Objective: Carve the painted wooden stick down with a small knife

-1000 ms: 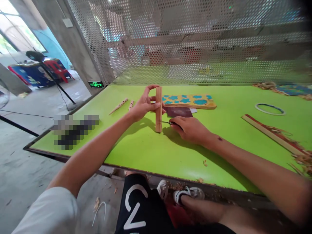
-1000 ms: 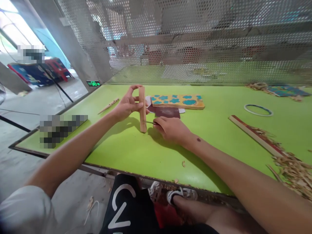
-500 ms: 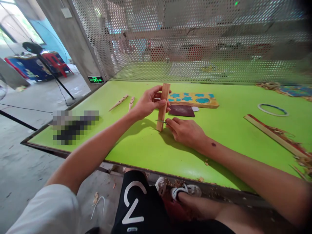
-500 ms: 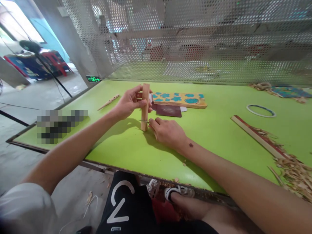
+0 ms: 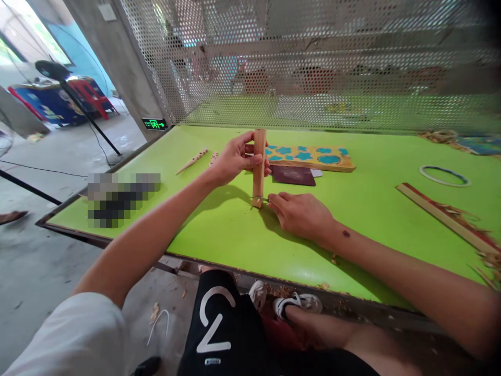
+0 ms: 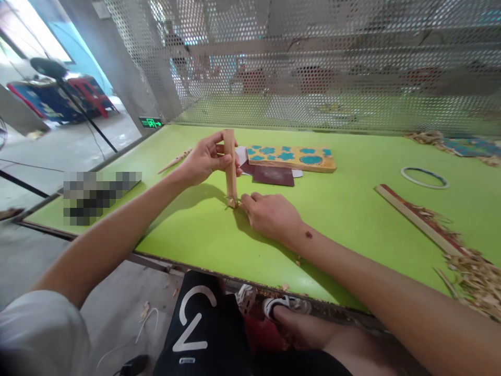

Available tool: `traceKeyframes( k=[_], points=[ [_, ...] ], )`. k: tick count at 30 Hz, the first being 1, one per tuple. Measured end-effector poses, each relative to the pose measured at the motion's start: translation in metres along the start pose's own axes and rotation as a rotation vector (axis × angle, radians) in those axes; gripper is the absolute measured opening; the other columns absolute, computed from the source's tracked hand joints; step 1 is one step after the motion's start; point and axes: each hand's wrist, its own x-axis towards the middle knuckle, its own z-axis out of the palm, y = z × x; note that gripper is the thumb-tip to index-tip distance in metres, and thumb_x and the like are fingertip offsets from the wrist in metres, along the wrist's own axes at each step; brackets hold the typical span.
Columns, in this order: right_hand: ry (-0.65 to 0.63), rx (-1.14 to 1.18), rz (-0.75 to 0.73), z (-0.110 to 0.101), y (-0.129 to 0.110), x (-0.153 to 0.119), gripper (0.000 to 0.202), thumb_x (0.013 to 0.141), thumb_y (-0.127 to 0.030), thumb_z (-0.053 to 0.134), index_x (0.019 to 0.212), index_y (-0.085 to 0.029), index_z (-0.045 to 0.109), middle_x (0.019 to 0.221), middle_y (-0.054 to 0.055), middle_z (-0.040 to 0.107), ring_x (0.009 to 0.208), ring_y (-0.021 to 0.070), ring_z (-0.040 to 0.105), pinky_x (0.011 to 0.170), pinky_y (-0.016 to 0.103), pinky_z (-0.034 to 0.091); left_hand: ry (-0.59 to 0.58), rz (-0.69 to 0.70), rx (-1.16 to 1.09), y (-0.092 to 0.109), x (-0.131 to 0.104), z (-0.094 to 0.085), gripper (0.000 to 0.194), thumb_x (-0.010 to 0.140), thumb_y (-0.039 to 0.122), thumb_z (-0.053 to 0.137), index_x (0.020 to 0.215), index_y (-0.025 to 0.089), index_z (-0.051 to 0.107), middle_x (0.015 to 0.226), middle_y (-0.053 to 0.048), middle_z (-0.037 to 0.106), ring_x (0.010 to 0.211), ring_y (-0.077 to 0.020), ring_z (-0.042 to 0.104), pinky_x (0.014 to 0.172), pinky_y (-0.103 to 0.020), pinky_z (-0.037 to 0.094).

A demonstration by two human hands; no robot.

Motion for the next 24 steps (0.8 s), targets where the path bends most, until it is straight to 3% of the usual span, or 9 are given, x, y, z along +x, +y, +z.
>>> traceKeyframes(
  k=[7,11,14,19,24],
  points=[
    [-0.151,0.002,-0.024,-0.016,-0.003,-0.002,0.040,0.105,-0.034,0.029,0.106,-0.017,0.065,0.088,0.010,0.073,0.056,0.0167,0.056,0.055,0.034,0.016,-0.061,-0.010,-0.052,-0.007,0.001,-0.022,0.044,0.075,0.031,0.082,0.103,0.018,0.050,0.088,-0.002,0.071,0.079,-0.0220,0.077,0.079,-0.044,0.065],
    [-0.175,0.000,-0.050,-0.018,0.005,-0.005,0.040,0.104,-0.036,0.034,0.098,-0.018,0.068,0.087,0.010,0.074,0.057,0.0168,0.057,0.056,0.034,0.017,-0.051,-0.031,-0.035,-0.006,0.000,-0.023,0.041,0.077,0.030,0.080,0.103,0.017,0.050,0.091,-0.004,0.072,0.082,-0.0226,0.077,0.081,-0.046,0.065],
    [-0.110,0.044,-0.075,-0.012,0.016,-0.007,0.040,0.104,-0.039,0.034,0.102,-0.018,0.069,0.091,0.009,0.075,0.061,0.0172,0.059,0.056,0.035,0.017,0.039,-0.040,0.063,-0.003,0.001,-0.017,0.041,0.076,0.029,0.080,0.104,0.017,0.052,0.091,-0.004,0.071,0.079,-0.0211,0.076,0.077,-0.044,0.065],
    [0.088,0.084,-0.047,0.002,0.023,0.001,0.041,0.105,-0.037,0.035,0.112,-0.015,0.069,0.096,0.010,0.076,0.068,0.0188,0.059,0.058,0.034,0.020,0.246,0.005,0.380,0.006,0.003,0.001,0.041,0.070,0.024,0.083,0.100,0.014,0.058,0.098,-0.007,0.069,0.085,-0.0164,0.070,0.070,-0.030,0.062],
    [0.181,0.061,-0.043,0.010,0.017,0.014,0.043,0.105,-0.037,0.033,0.108,-0.014,0.069,0.091,0.011,0.073,0.065,0.0176,0.055,0.057,0.034,0.018,0.270,0.073,0.502,0.007,0.004,0.008,0.033,0.072,0.020,0.079,0.098,0.013,0.060,0.096,-0.006,0.069,0.081,-0.0131,0.066,0.072,-0.028,0.059]
  ],
)
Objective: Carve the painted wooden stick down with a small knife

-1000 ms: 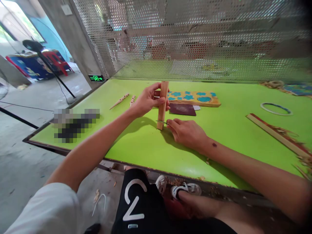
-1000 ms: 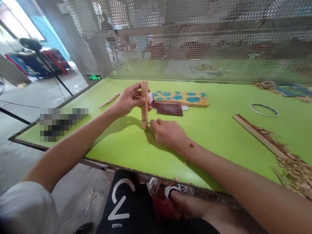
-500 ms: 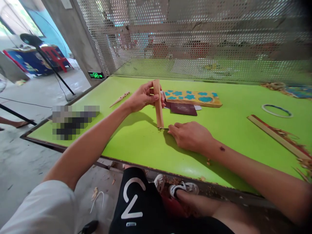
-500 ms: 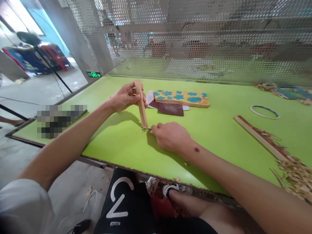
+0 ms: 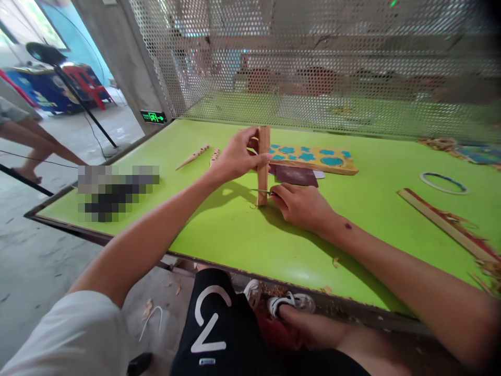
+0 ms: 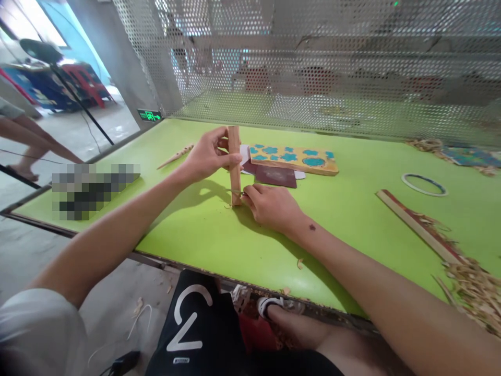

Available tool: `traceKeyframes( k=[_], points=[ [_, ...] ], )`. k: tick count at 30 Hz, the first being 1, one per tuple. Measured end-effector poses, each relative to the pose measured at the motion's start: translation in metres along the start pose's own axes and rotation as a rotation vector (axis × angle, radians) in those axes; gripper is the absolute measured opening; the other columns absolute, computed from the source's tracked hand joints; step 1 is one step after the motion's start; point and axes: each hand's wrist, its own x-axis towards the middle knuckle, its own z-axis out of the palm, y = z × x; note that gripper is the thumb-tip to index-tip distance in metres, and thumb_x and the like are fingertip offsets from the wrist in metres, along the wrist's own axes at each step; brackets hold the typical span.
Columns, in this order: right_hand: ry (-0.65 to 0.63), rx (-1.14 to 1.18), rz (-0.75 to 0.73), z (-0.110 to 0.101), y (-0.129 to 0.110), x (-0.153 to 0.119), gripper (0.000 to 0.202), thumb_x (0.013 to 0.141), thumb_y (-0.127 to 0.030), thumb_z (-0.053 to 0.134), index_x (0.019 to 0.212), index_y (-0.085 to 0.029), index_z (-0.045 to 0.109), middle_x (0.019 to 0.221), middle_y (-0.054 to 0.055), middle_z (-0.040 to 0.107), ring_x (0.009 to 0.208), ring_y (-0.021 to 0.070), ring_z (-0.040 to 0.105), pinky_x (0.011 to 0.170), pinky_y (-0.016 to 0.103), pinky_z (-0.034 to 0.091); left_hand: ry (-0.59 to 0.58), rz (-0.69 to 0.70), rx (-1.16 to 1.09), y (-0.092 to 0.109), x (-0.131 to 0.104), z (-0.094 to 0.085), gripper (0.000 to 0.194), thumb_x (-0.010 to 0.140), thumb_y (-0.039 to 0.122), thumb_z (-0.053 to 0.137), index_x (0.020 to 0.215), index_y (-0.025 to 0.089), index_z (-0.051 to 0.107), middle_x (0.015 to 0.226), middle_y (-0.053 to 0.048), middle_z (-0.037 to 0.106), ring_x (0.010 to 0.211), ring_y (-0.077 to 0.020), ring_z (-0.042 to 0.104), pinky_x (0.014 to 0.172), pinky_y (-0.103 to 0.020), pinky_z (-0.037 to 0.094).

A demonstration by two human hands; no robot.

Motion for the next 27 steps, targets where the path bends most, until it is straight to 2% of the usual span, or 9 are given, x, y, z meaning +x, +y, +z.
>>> traceKeyframes(
  k=[4,7,11,16,19,22,27],
  points=[
    [0.044,-0.046,-0.007,0.002,-0.002,0.002,0.045,0.105,-0.036,0.031,0.110,-0.013,0.069,0.089,0.011,0.071,0.064,0.0172,0.053,0.057,0.034,0.016,0.008,0.027,0.007,-0.003,0.001,0.003,0.030,0.073,0.019,0.077,0.097,0.013,0.060,0.097,-0.007,0.068,0.082,-0.0129,0.065,0.073,-0.028,0.058],
    [0.032,-0.045,-0.024,0.003,0.000,0.000,0.044,0.105,-0.036,0.032,0.109,-0.013,0.069,0.086,0.010,0.071,0.060,0.0161,0.049,0.057,0.034,0.016,0.019,0.039,-0.004,-0.005,0.002,0.004,0.030,0.073,0.018,0.077,0.096,0.014,0.060,0.098,-0.006,0.068,0.083,-0.0133,0.064,0.074,-0.029,0.057],
    [-0.033,-0.044,-0.049,0.001,0.000,-0.001,0.043,0.104,-0.035,0.033,0.107,-0.014,0.070,0.084,0.009,0.071,0.059,0.0157,0.049,0.057,0.034,0.015,0.004,0.014,-0.021,-0.006,0.002,0.003,0.032,0.072,0.020,0.078,0.097,0.014,0.060,0.101,-0.008,0.067,0.086,-0.0148,0.064,0.074,-0.029,0.058],
    [-0.197,-0.038,-0.109,-0.010,-0.003,0.000,0.041,0.103,-0.035,0.036,0.101,-0.016,0.072,0.085,0.009,0.073,0.058,0.0146,0.052,0.057,0.034,0.015,-0.022,-0.009,-0.054,-0.008,0.001,-0.002,0.036,0.071,0.021,0.080,0.101,0.014,0.061,0.102,-0.007,0.067,0.089,-0.0159,0.064,0.073,-0.030,0.059],
    [-0.227,-0.027,-0.134,-0.014,0.000,-0.002,0.041,0.103,-0.036,0.036,0.097,-0.016,0.072,0.083,0.008,0.073,0.058,0.0144,0.053,0.056,0.034,0.016,-0.036,-0.014,-0.074,-0.009,0.001,-0.004,0.038,0.071,0.022,0.080,0.104,0.013,0.062,0.102,-0.008,0.067,0.090,-0.0167,0.064,0.074,-0.030,0.059],
    [-0.175,-0.023,-0.143,-0.010,0.007,-0.006,0.044,0.104,-0.038,0.035,0.098,-0.016,0.072,0.083,0.007,0.072,0.060,0.0150,0.054,0.056,0.033,0.017,-0.041,-0.024,-0.069,-0.010,0.002,-0.004,0.038,0.072,0.021,0.080,0.104,0.013,0.061,0.102,-0.008,0.067,0.090,-0.0172,0.065,0.074,-0.031,0.059],
    [-0.011,-0.049,-0.069,0.001,0.007,-0.004,0.047,0.105,-0.037,0.032,0.105,-0.014,0.072,0.086,0.010,0.073,0.064,0.0159,0.054,0.056,0.034,0.018,-0.015,0.021,0.000,-0.012,0.004,-0.001,0.035,0.073,0.022,0.078,0.102,0.014,0.061,0.103,-0.007,0.068,0.089,-0.0162,0.064,0.077,-0.031,0.058]
  ],
)
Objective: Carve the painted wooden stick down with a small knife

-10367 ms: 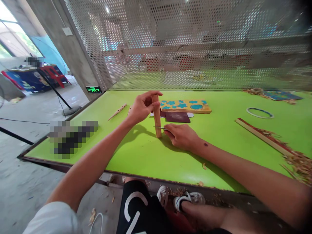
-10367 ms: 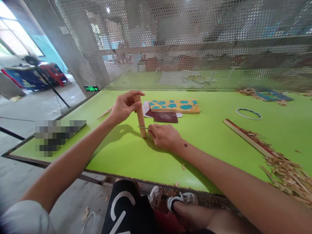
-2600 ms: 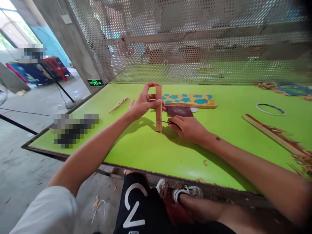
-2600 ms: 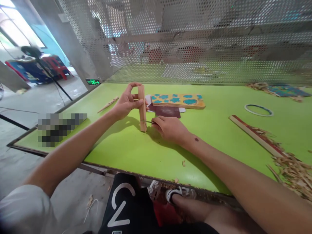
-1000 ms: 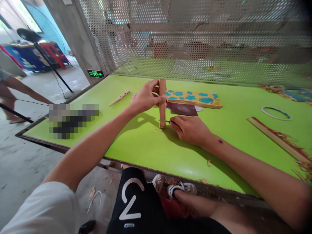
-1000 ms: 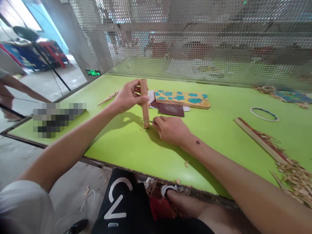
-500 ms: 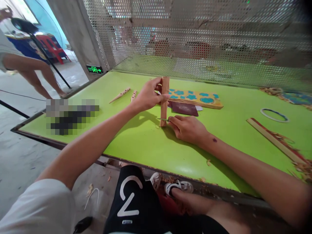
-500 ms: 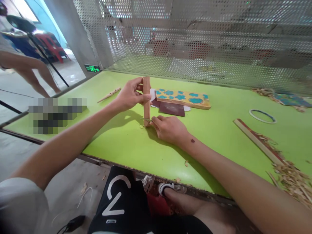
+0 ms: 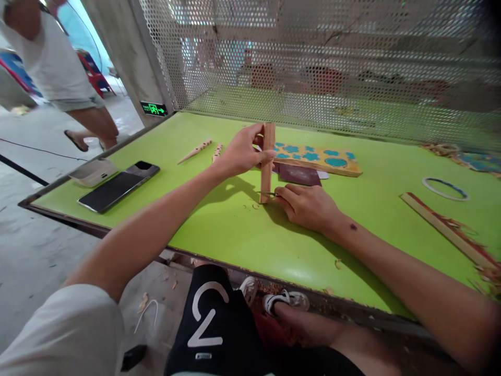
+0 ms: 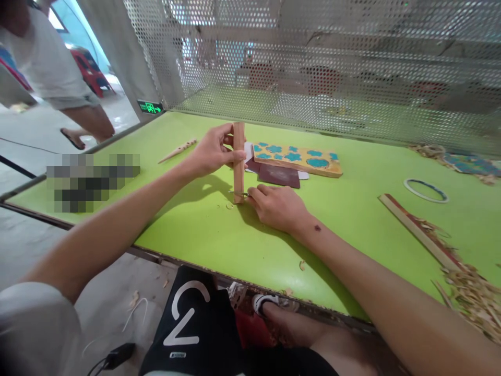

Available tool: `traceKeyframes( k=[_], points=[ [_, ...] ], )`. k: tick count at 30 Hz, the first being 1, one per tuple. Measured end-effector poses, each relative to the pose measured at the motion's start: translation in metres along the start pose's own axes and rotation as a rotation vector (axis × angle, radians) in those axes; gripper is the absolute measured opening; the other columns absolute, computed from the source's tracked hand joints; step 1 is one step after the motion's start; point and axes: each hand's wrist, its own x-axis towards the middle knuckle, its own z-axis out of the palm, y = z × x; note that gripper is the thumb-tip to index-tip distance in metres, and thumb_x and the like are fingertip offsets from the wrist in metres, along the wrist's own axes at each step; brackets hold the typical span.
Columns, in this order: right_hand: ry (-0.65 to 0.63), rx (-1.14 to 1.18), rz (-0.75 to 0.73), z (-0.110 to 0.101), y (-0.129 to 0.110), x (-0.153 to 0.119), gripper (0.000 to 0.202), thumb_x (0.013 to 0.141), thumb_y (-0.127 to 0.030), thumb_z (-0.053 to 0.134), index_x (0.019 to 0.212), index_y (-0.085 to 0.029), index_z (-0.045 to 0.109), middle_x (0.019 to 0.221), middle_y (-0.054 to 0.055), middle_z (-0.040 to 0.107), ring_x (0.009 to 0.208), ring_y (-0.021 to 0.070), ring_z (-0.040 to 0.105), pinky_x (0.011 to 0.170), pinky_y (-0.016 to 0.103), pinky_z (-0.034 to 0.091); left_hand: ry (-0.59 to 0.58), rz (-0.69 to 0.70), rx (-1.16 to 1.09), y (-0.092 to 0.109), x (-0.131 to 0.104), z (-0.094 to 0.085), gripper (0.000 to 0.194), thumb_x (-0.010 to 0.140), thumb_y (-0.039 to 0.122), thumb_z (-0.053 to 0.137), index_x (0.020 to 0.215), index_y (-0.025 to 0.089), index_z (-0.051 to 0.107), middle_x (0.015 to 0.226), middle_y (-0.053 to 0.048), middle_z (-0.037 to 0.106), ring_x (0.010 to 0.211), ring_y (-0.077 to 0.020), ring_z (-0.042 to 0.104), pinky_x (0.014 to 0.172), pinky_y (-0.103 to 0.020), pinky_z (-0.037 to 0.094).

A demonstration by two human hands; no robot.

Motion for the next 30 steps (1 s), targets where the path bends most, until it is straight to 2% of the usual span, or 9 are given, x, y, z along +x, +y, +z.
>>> traceKeyframes(
  k=[9,16,26,30],
  points=[
    [0.056,-0.063,0.031,0.000,-0.010,0.005,0.049,0.106,-0.037,0.029,0.114,-0.014,0.071,0.084,0.011,0.071,0.061,0.0158,0.050,0.056,0.034,0.016,-0.003,0.036,-0.014,0.001,0.001,0.005,0.034,0.074,0.020,0.077,0.104,0.013,0.063,0.106,-0.009,0.067,0.091,-0.0182,0.065,0.075,-0.031,0.058],
    [-0.012,-0.069,0.011,-0.002,-0.011,0.004,0.046,0.105,-0.035,0.030,0.110,-0.012,0.069,0.083,0.010,0.070,0.055,0.0155,0.046,0.056,0.035,0.014,0.005,0.011,-0.007,0.006,-0.001,0.007,0.032,0.074,0.019,0.076,0.102,0.013,0.062,0.106,-0.009,0.067,0.091,-0.0178,0.064,0.076,-0.032,0.058],
    [-0.075,-0.038,0.015,-0.005,-0.011,0.004,0.043,0.105,-0.034,0.031,0.105,-0.013,0.068,0.082,0.010,0.071,0.056,0.0153,0.048,0.057,0.035,0.014,-0.009,0.017,-0.028,-0.001,-0.001,0.002,0.038,0.073,0.019,0.077,0.107,0.013,0.062,0.104,-0.010,0.068,0.096,-0.0199,0.065,0.077,-0.033,0.060],
    [-0.175,-0.035,0.002,-0.010,-0.014,0.003,0.043,0.105,-0.034,0.031,0.103,-0.014,0.068,0.084,0.010,0.071,0.057,0.0156,0.050,0.057,0.035,0.014,-0.019,-0.027,-0.053,0.003,-0.004,0.000,0.037,0.075,0.016,0.076,0.108,0.012,0.061,0.105,-0.010,0.068,0.098,-0.0209,0.068,0.081,-0.035,0.062]
  ],
)
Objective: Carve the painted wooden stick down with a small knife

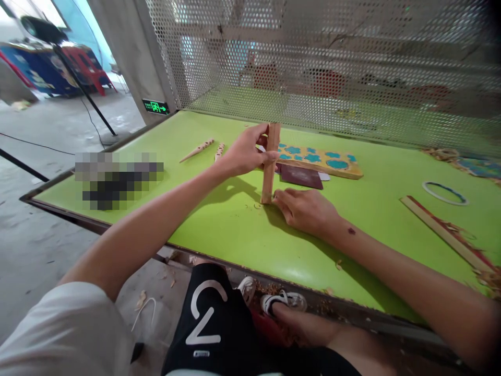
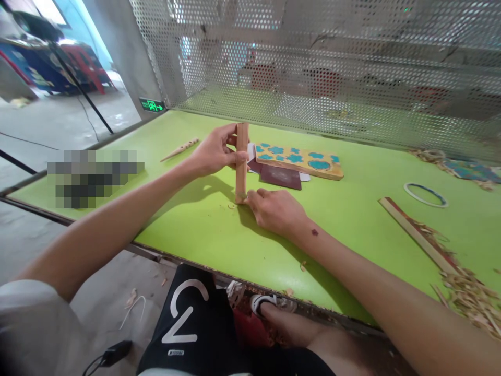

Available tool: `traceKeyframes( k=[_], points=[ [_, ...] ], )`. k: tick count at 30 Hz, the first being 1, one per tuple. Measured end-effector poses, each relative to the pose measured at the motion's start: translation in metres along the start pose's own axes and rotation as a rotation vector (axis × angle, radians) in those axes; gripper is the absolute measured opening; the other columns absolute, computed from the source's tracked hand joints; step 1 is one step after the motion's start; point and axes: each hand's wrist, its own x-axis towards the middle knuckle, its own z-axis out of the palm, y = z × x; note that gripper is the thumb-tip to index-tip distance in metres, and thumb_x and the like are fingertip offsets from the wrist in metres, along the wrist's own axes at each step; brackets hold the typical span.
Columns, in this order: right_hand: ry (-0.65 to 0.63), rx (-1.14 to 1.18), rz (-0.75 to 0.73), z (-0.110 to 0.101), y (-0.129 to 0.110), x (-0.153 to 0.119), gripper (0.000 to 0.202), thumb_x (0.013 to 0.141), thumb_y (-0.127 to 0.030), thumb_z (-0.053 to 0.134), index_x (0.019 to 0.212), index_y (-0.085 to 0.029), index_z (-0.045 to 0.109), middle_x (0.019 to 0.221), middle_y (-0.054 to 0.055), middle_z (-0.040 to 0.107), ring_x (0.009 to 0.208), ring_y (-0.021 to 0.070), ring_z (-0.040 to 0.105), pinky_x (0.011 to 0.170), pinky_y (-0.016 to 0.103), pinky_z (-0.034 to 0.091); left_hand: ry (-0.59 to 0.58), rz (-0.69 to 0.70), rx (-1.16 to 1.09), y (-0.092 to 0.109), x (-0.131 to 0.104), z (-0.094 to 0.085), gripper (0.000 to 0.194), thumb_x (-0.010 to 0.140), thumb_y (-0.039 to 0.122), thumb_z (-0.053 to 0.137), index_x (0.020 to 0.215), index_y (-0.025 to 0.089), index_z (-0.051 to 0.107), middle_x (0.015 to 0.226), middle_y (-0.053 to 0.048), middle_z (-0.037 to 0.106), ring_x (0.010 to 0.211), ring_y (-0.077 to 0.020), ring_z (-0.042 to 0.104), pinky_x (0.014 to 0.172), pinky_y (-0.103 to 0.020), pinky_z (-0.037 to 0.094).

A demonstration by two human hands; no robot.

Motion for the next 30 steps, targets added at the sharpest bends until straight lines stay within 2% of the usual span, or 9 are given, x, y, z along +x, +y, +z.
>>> traceKeyframes(
  k=[3,5,12,16,22,30],
  points=[
    [-0.075,0.008,-0.032,-0.005,0.000,-0.001,0.042,0.104,-0.034,0.032,0.103,-0.015,0.069,0.086,0.009,0.071,0.058,0.0154,0.051,0.057,0.035,0.014,-0.006,-0.076,-0.040,0.006,-0.003,-0.001,0.031,0.078,0.012,0.073,0.106,0.012,0.059,0.106,-0.011,0.068,0.097,-0.0204,0.069,0.080,-0.035,0.063],
    [-0.080,0.023,-0.044,-0.005,0.003,-0.002,0.044,0.105,-0.035,0.031,0.104,-0.015,0.070,0.085,0.009,0.071,0.059,0.0156,0.052,0.057,0.034,0.016,-0.014,-0.102,-0.066,0.009,-0.003,-0.002,0.029,0.079,0.010,0.072,0.105,0.012,0.058,0.106,-0.011,0.068,0.096,-0.0203,0.070,0.078,-0.035,0.063],
    [0.144,0.030,0.002,0.010,0.012,-0.003,0.043,0.105,-0.037,0.035,0.109,-0.012,0.070,0.092,0.012,0.073,0.071,0.0190,0.058,0.060,0.032,0.025,-0.007,-0.074,-0.005,0.001,0.002,0.003,0.034,0.078,0.011,0.072,0.109,0.012,0.057,0.107,-0.010,0.069,0.099,-0.0194,0.067,0.076,-0.030,0.061],
    [0.204,-0.009,0.003,0.008,0.006,0.003,0.041,0.104,-0.035,0.036,0.106,-0.013,0.071,0.090,0.011,0.072,0.071,0.0188,0.057,0.059,0.033,0.023,0.013,-0.030,0.044,0.000,0.003,0.007,0.035,0.078,0.012,0.071,0.110,0.011,0.058,0.108,-0.010,0.069,0.098,-0.0172,0.067,0.083,-0.031,0.059],
    [0.174,-0.001,0.019,0.008,0.000,0.002,0.043,0.104,-0.033,0.034,0.106,-0.012,0.072,0.084,0.010,0.071,0.058,0.0161,0.050,0.055,0.034,0.017,-0.005,-0.037,0.039,0.004,0.003,0.008,0.029,0.078,0.011,0.069,0.105,0.012,0.059,0.101,-0.008,0.070,0.097,-0.0187,0.068,0.080,-0.032,0.060],
    [0.118,-0.013,0.005,0.006,-0.002,-0.004,0.045,0.105,-0.032,0.031,0.106,-0.010,0.070,0.082,0.011,0.070,0.056,0.0159,0.049,0.055,0.035,0.017,-0.029,-0.108,-0.081,0.008,-0.002,0.002,0.025,0.080,0.008,0.067,0.103,0.013,0.058,0.104,-0.010,0.068,0.102,-0.0217,0.069,0.077,-0.032,0.063]
  ],
)
